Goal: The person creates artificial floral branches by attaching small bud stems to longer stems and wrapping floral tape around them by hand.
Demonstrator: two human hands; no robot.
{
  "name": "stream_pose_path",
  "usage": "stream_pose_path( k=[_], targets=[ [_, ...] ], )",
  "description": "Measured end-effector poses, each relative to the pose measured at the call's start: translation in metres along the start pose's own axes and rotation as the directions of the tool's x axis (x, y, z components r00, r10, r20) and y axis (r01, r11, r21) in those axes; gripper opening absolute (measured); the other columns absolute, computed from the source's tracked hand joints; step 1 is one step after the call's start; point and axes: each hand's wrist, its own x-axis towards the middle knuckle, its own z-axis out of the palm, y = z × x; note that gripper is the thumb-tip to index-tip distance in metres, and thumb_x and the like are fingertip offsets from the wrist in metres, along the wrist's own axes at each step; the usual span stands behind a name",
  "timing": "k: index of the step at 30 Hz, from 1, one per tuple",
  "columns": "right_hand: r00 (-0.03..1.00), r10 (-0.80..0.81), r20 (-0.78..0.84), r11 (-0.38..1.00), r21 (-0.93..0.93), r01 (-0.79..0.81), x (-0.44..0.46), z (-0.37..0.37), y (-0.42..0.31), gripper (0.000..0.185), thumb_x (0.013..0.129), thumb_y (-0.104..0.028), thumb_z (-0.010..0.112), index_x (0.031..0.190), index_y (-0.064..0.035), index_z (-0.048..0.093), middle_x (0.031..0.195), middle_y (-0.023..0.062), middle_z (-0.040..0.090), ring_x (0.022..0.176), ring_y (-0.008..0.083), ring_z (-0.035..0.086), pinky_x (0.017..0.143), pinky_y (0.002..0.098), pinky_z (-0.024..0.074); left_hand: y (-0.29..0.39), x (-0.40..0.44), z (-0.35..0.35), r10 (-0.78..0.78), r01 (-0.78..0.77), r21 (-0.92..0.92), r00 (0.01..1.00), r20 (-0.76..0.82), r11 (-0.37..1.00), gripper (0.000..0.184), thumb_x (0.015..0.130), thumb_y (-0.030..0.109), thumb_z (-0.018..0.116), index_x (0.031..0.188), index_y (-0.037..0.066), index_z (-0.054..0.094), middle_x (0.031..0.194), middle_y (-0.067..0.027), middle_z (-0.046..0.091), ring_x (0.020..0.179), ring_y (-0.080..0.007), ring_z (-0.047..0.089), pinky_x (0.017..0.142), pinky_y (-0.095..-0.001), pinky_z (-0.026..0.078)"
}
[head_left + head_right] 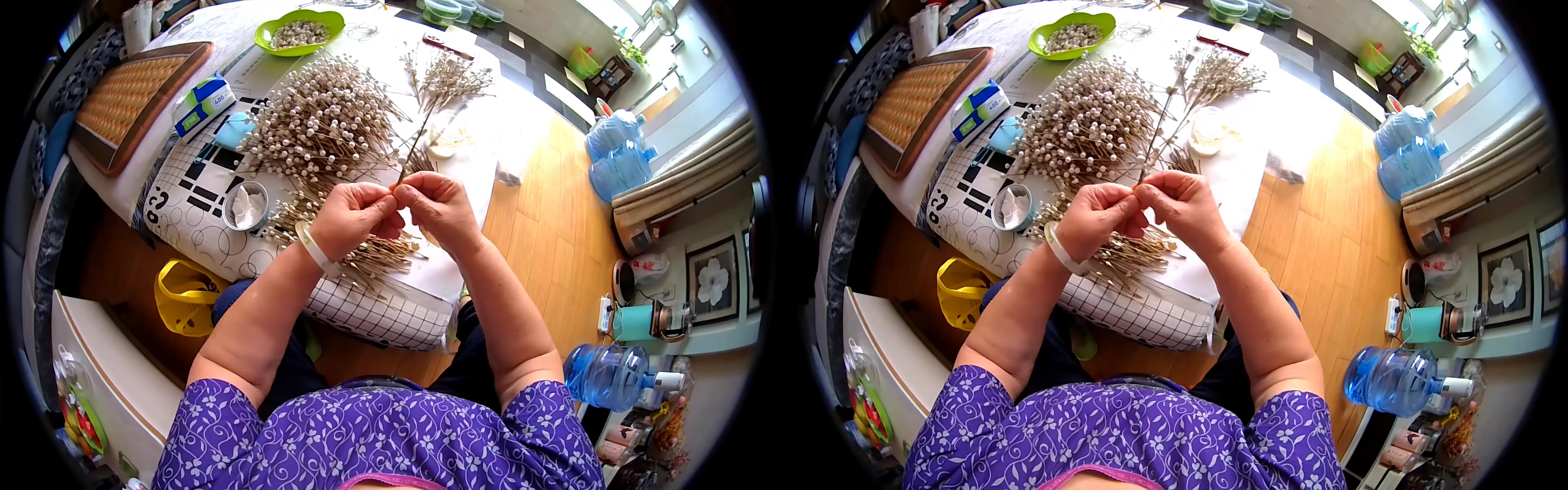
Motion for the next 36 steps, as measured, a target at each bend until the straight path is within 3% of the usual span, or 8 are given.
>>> stream_pose_path(
  k=[3,11,16,22,24,28,32,36],
  targets=[
    [0.99,0.144,0.005,0.988,0.056,-0.144,-0.002,-0.002,-0.014,0.013,0.08,-0.014,0.063,0.081,-0.0011,0.062,0.07,0.0002,0.06,0.056,0.0033,0.052,0.044,0.0161,0.0381,0.003,-0.001,0.0,0.003,-0.005,-0.034,0.999,-0.051,0.999,0.015,0.086,0.012,0.053,0.091,-0.001,0.059,0.075,-0.0079,0.062,0.064,-0.0122,0.061,0.061,-0.0234,0.052],
    [1.0,0.029,-0.011,0.996,-0.081,-0.03,-0.001,0.0,-0.01,0.012,0.078,-0.006,0.063,0.082,0.0044,0.06,0.072,0.004,0.062,0.064,0.0069,0.056,0.059,0.0193,0.0466,-0.003,0.001,0.004,0.049,-0.054,-0.035,0.991,-0.122,0.998,0.014,0.081,0.011,0.062,0.082,-0.001,0.057,0.073,-0.0085,0.062,0.064,-0.0122,0.061,0.061,-0.0235,0.053],
    [1.0,0.015,-0.009,1.0,-0.005,-0.015,-0.002,0.003,-0.007,0.009,0.08,-0.004,0.06,0.086,0.003,0.059,0.073,0.0038,0.061,0.065,0.0059,0.054,0.055,0.018,0.0432,-0.012,0.005,0.0,0.086,-0.09,-0.09,0.995,-0.045,0.992,0.015,0.08,0.009,0.062,0.086,-0.003,0.056,0.078,-0.009,0.062,0.07,-0.0132,0.061,0.066,-0.0246,0.052],
    [0.999,-0.008,0.054,0.922,-0.386,0.028,-0.002,0.003,-0.009,0.008,0.08,-0.005,0.06,0.08,0.0032,0.06,0.064,-0.0015,0.057,0.057,0.0015,0.045,0.048,0.0167,0.0364,-0.007,0.005,0.001,0.184,-0.184,0.006,0.98,-0.077,0.983,0.02,0.083,0.007,0.058,0.098,-0.007,0.057,0.082,-0.0078,0.063,0.079,-0.012,0.059,0.074,-0.0213,0.047],
    [0.995,-0.097,0.022,0.806,-0.585,0.092,-0.004,0.007,-0.009,0.008,0.075,-0.007,0.062,0.077,0.0001,0.063,0.057,0.0037,0.057,0.053,0.0044,0.048,0.048,0.0224,0.0409,-0.017,0.01,-0.004,0.252,-0.25,0.088,0.967,-0.019,0.964,0.018,0.085,0.006,0.054,0.099,-0.006,0.058,0.089,-0.0092,0.063,0.08,-0.0124,0.059,0.076,-0.0236,0.048],
    [0.985,-0.165,0.042,0.785,-0.599,0.157,-0.003,0.0,-0.008,0.009,0.074,-0.009,0.064,0.077,-0.0008,0.063,0.056,0.0054,0.055,0.051,0.0053,0.048,0.049,0.024,0.0411,-0.015,0.011,-0.009,0.255,-0.243,0.114,0.961,-0.104,0.963,0.015,0.082,0.007,0.059,0.09,-0.006,0.062,0.09,-0.0093,0.063,0.08,-0.0108,0.059,0.074,-0.0224,0.048],
    [0.994,0.05,0.102,0.829,-0.559,0.015,-0.003,-0.013,-0.006,0.012,0.076,-0.01,0.063,0.075,0.0009,0.061,0.057,0.0052,0.057,0.053,0.0049,0.05,0.05,0.0231,0.042,-0.005,0.009,-0.013,0.301,-0.266,0.309,0.951,-0.074,0.913,0.012,0.079,0.009,0.064,0.08,-0.003,0.064,0.078,-0.0068,0.063,0.07,-0.0063,0.055,0.063,-0.0187,0.044],
    [0.97,0.209,0.121,0.875,-0.467,-0.13,-0.005,-0.029,-0.004,0.013,0.079,-0.011,0.061,0.082,0.0014,0.063,0.064,0.003,0.061,0.057,0.0072,0.056,0.053,0.0225,0.0465,0.002,0.007,-0.015,0.195,-0.149,0.334,0.975,-0.11,0.931,0.015,0.078,0.013,0.066,0.077,-0.002,0.065,0.066,-0.0024,0.061,0.06,-0.0048,0.052,0.054,-0.0182,0.042]
  ],
)
